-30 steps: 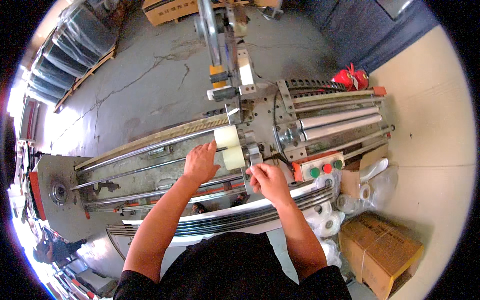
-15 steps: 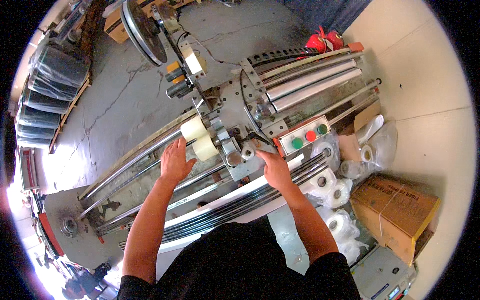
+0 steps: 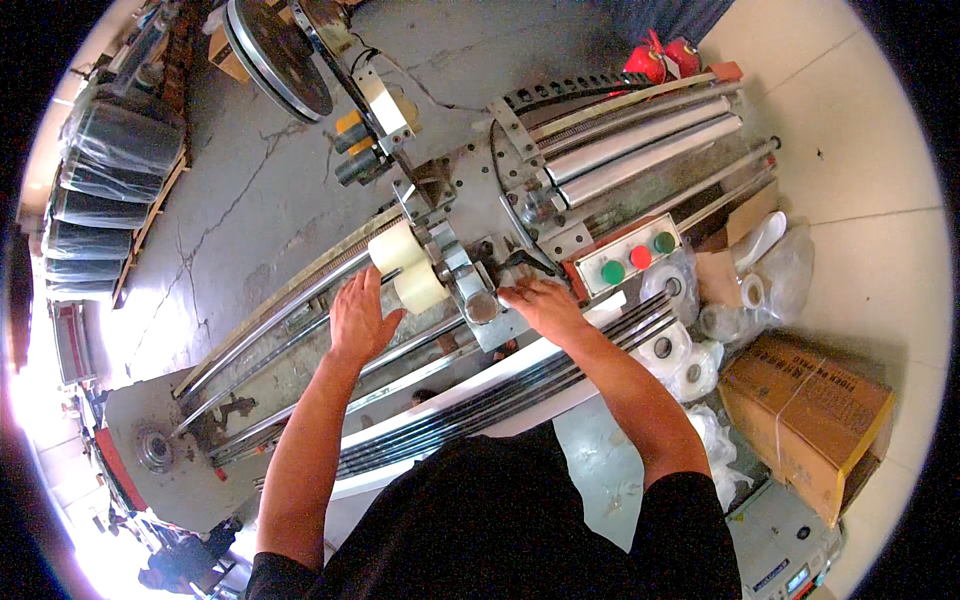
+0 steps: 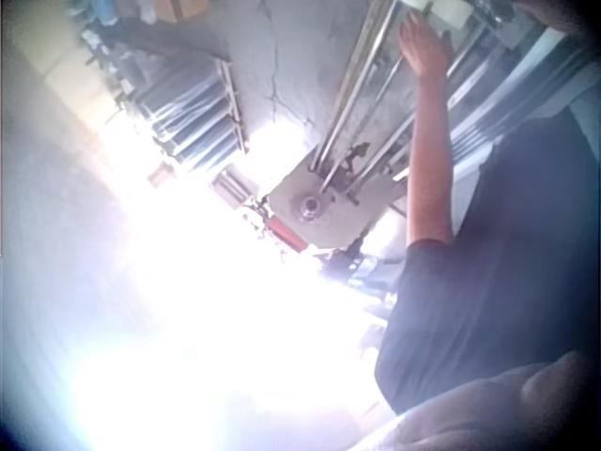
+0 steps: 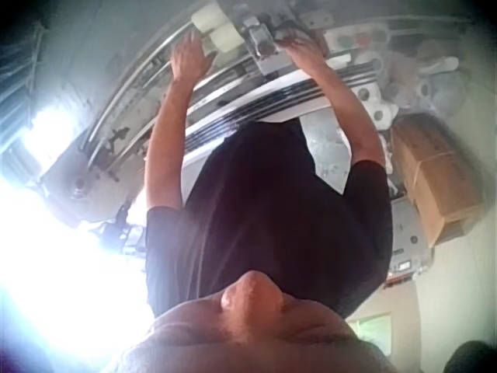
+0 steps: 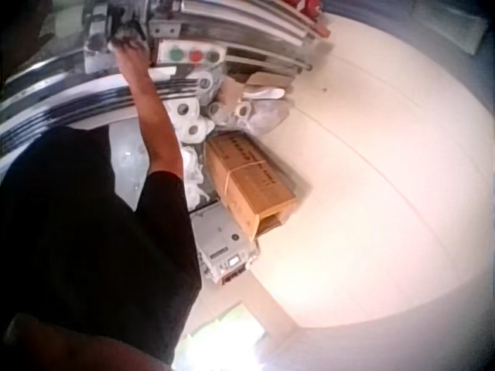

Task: The person interacts with a control panel, threads material through a machine, and places rods onto the machine bed.

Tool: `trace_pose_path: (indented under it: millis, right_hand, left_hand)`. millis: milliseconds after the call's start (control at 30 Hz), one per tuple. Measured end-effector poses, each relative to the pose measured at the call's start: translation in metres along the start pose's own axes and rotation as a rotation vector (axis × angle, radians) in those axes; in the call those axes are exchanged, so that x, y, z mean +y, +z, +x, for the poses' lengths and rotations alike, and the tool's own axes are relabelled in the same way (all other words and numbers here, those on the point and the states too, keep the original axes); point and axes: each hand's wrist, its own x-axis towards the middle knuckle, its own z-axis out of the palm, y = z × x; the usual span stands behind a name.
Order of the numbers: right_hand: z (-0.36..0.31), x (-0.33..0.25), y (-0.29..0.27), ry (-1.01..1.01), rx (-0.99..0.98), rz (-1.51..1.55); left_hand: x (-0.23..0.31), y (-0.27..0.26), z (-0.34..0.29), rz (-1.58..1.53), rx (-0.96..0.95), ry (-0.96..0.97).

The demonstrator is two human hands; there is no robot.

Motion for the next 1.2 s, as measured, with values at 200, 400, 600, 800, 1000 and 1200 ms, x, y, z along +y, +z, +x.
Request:
trace_pose_path:
  millis: [200, 400, 600, 800, 1000, 1200]
  right_hand:
    - [0.001, 0.001, 0.002, -0.045, 0.161, -0.077]
    - [0.007, -0.021, -0.008, 0.336, 0.121, 0.303]
    - [-0.007, -0.015, 0.019, 0.514, 0.154, 0.708]
    - [-0.004, -0.023, 0.007, 0.607, 0.159, 0.671]
    - [0.000, -0.028, -0.001, 0.698, 0.169, 0.654]
    - [-0.004, -0.034, 0.002, 0.749, 0.262, 0.669]
  left_hand:
    - [0.004, -0.003, 0.003, -0.008, -0.030, -0.020]
    - [0.006, -0.006, 0.003, -0.014, -0.044, -0.055]
    - [0.015, -0.014, 0.007, -0.001, -0.148, -0.125]
    - [0.012, -0.011, 0.006, 0.018, -0.114, -0.101]
    - [0.010, -0.010, 0.006, 0.008, -0.119, -0.092]
    - [0.008, -0.007, 0.007, -0.016, -0.083, -0.062]
